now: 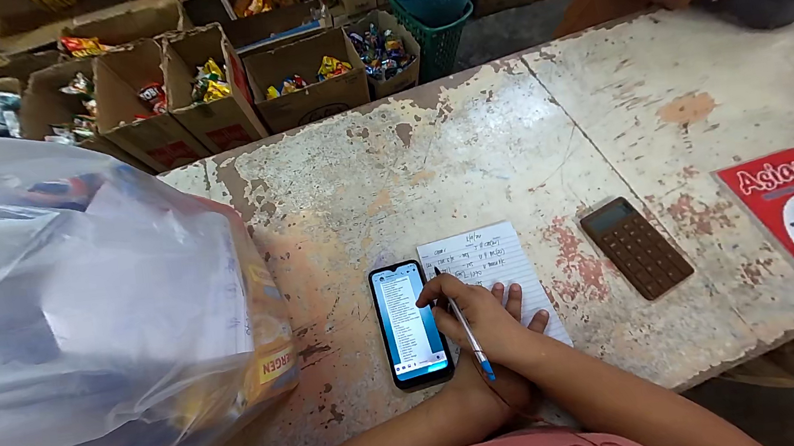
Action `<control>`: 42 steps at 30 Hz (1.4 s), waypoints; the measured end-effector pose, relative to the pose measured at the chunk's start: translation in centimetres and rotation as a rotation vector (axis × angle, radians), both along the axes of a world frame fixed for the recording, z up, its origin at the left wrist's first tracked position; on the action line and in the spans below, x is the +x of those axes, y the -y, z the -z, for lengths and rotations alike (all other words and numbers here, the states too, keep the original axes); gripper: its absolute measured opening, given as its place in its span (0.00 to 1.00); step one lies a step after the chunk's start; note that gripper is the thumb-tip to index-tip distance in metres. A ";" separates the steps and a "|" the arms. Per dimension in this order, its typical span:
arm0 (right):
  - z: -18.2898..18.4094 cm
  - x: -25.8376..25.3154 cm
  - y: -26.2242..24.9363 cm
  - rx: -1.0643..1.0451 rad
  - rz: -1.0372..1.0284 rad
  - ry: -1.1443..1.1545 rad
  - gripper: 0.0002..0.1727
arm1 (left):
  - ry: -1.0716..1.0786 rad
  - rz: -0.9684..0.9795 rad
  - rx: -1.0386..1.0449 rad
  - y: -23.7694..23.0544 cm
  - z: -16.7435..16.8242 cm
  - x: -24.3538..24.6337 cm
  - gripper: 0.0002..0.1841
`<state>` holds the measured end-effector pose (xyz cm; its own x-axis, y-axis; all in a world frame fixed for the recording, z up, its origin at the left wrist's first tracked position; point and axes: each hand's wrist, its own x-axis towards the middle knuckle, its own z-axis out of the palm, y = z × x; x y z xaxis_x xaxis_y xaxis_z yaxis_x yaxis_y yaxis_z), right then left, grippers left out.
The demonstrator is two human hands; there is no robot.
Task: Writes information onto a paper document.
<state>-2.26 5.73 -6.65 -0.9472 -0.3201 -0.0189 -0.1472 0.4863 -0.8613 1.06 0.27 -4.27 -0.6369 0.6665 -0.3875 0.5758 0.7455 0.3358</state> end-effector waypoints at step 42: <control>0.1 -0.1 0.0 -0.002 0.030 0.018 0.15 | -0.170 0.005 0.289 0.4 5.5 0.6 0.26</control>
